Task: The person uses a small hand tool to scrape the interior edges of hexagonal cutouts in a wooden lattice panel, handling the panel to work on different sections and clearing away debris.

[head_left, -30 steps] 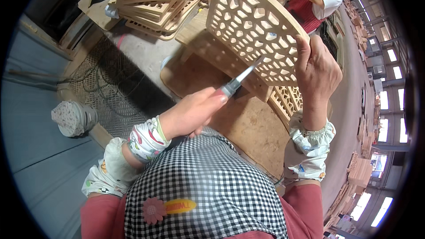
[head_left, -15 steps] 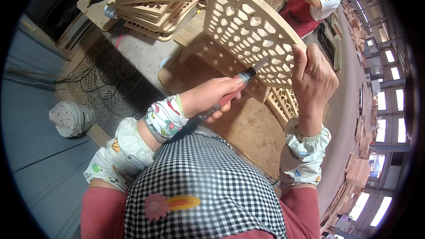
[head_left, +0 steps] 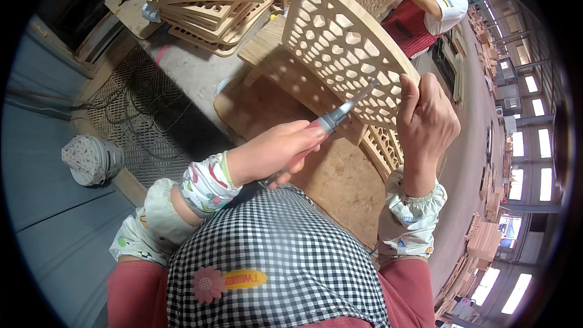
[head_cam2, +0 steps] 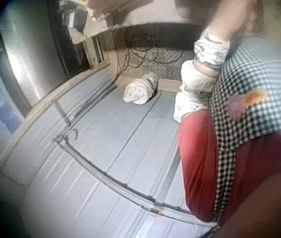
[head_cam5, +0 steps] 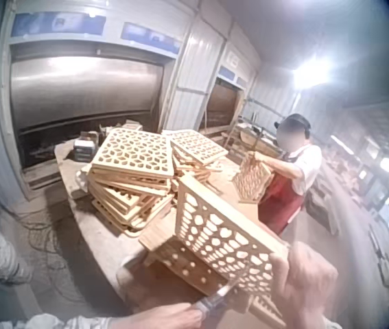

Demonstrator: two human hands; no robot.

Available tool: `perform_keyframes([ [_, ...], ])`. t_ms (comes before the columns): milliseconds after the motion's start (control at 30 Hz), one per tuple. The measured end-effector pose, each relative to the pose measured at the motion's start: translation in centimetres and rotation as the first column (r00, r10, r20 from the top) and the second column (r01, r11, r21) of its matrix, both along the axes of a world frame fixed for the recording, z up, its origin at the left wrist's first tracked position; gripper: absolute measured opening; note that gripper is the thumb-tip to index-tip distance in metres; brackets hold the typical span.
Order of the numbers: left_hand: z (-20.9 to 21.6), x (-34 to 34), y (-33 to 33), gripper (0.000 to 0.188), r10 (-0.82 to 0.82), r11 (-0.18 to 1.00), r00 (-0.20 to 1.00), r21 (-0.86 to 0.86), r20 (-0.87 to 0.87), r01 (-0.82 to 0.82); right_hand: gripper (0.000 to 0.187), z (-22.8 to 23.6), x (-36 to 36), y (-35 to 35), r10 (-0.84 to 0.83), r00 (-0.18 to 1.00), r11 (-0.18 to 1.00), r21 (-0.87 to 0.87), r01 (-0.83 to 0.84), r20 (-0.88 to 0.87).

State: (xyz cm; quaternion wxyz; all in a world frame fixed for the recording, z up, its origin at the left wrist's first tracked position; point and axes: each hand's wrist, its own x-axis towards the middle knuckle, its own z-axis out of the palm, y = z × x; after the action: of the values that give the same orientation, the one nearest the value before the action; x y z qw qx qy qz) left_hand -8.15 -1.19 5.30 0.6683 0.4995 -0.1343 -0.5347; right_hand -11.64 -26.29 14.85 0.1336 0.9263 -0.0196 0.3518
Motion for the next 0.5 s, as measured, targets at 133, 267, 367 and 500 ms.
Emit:
perform_keyframes([
  [133,-0.1,0.7,-1.2,0.038,-0.011,0.999,0.998,0.037,0.065,0.009,0.047,-0.2,0.0,0.0,0.005,1.0,1.0,0.026,-0.006,0.012],
  [267,1.3,0.8,-2.5,0.036,0.047,0.987,0.97,0.137,0.238,-0.081,0.046,-0.3,0.1,0.1,-0.001,1.0,1.0,0.013,0.001,0.008],
  [367,1.4,0.7,-2.0,0.034,0.048,0.985,0.946,0.14,0.321,-0.097,0.046,-0.3,-0.2,-0.1,0.007,1.0,1.0,0.024,-0.007,0.004],
  [500,0.0,-0.6,2.5,0.033,0.001,0.984,0.982,0.172,0.188,-0.034,0.048,-0.4,0.3,-1.3,0.003,1.0,0.999,0.041,-0.003,-0.02],
])
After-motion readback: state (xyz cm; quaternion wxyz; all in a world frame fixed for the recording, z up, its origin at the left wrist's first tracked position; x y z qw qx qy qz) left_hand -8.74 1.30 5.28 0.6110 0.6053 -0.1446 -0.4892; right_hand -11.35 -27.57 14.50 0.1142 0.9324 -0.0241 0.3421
